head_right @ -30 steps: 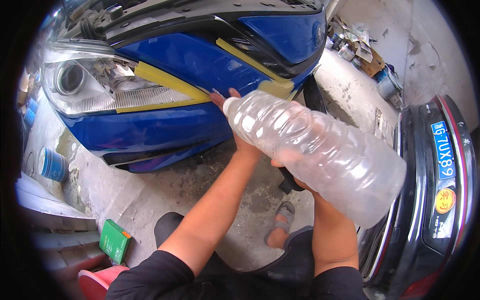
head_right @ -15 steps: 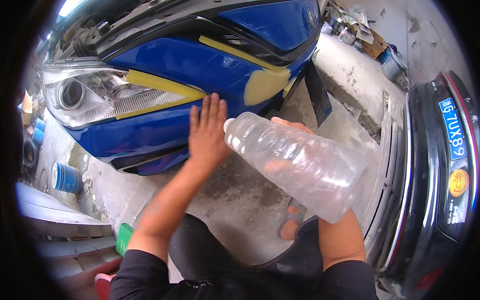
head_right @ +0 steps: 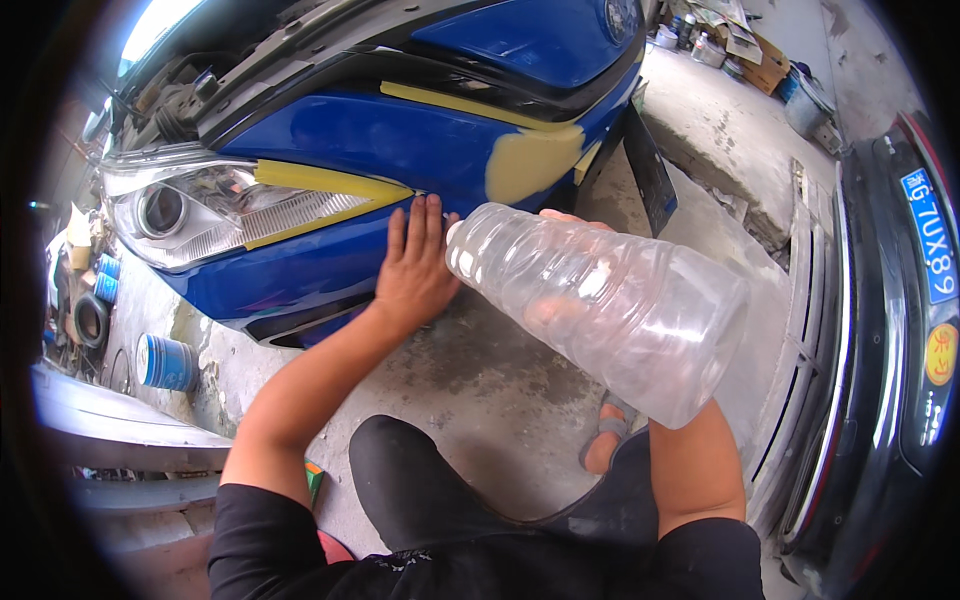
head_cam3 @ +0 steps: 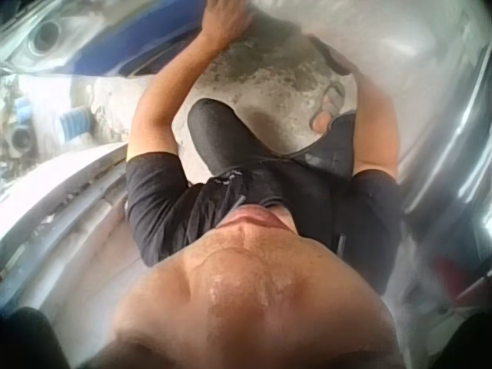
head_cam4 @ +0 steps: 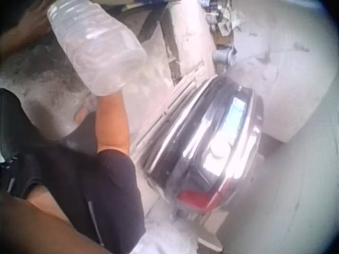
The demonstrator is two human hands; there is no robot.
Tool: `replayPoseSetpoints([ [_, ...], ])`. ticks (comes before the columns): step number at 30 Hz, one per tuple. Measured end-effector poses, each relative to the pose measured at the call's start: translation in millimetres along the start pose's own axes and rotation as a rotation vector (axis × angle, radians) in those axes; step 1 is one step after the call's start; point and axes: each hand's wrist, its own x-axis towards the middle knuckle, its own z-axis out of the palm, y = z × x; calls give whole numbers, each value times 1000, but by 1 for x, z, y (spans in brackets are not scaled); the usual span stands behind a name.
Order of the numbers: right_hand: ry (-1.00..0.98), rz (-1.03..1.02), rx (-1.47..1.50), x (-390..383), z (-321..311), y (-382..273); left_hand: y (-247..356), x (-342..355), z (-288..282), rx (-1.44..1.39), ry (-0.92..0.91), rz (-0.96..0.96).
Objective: The person applies a liquid from a bottle onto a car bumper and sands the surface with a sanding block.
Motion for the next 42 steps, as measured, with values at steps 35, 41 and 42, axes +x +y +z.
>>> replayPoseSetpoints([
  [35, 31, -132, -354, 8, -6, 63, -171, -146, -37, 101, 83, 62],
  [41, -42, -186, -299, 11, 8, 65, -197, -208, -30, -37, 147, -494],
  [42, -60, -179, -291, 11, 9, 66, -197, -217, -28, -42, 180, -621],
])
